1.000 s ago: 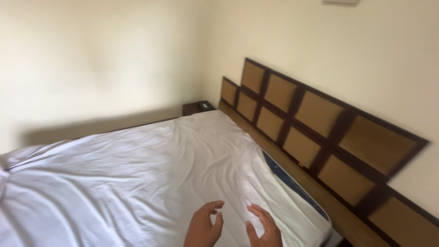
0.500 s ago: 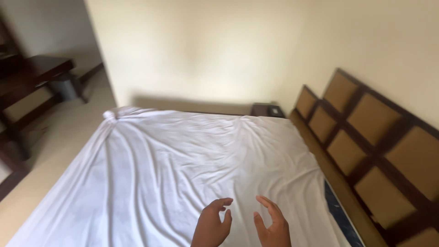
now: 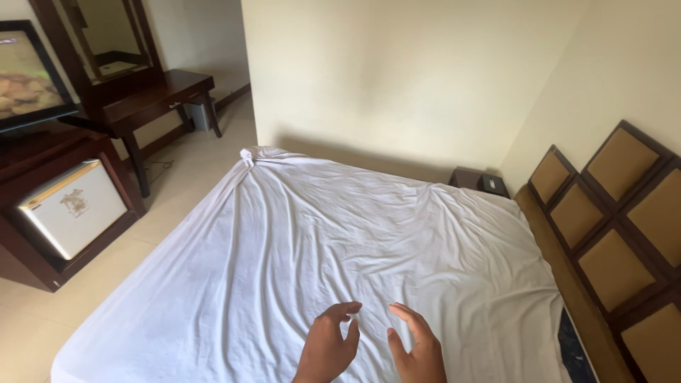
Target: The person smooths a white fitted sheet over a mattress, tucking the edges and pressing down to remove wrinkles. The person moves around the bed to adjust the sheet on all sides.
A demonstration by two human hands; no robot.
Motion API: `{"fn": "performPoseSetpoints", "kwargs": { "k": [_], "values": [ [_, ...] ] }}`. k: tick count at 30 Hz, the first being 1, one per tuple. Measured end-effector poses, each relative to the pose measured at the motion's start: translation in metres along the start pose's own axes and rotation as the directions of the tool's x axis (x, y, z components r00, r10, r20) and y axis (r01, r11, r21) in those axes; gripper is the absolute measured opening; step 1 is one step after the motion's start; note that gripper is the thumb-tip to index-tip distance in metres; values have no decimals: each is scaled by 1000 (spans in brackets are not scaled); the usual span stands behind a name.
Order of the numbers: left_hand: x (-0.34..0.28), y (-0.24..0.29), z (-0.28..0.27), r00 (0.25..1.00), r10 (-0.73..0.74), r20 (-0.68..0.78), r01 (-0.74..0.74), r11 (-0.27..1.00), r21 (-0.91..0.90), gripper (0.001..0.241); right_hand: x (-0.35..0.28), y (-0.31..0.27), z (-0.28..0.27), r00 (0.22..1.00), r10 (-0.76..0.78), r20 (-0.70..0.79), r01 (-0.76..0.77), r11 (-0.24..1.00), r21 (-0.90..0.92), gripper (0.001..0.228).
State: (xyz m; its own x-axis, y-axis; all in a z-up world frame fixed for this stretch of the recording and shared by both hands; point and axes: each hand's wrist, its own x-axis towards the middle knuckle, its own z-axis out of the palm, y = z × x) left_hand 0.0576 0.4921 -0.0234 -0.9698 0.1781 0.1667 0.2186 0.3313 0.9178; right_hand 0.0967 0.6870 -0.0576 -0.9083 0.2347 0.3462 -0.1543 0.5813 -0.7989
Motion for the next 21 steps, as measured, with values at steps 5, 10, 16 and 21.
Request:
{"fn": "performPoseSetpoints", "kwargs": {
  "k": [5, 10, 16, 21],
  "values": [
    [-16, -4, -10, 998, 58, 5, -58, 998, 15, 34, -14, -25, -1, 1000, -3, -24, 3, 1000, -12, 41],
    [-37, 1, -18, 998, 9, 62, -9, 1000, -2, 38, -42, -31, -2, 999, 16, -35, -17, 999, -34, 41],
    [-65, 2, 21, 984, 132, 116, -124, 990, -70, 32, -106, -18, -37, 989, 139, -51, -145, 979, -140, 42],
    [-94, 27, 73, 954, 94, 286, -65, 992, -109, 33, -156, 8, -92, 960, 245, -139, -269, 943, -194, 43]
  ]
}}
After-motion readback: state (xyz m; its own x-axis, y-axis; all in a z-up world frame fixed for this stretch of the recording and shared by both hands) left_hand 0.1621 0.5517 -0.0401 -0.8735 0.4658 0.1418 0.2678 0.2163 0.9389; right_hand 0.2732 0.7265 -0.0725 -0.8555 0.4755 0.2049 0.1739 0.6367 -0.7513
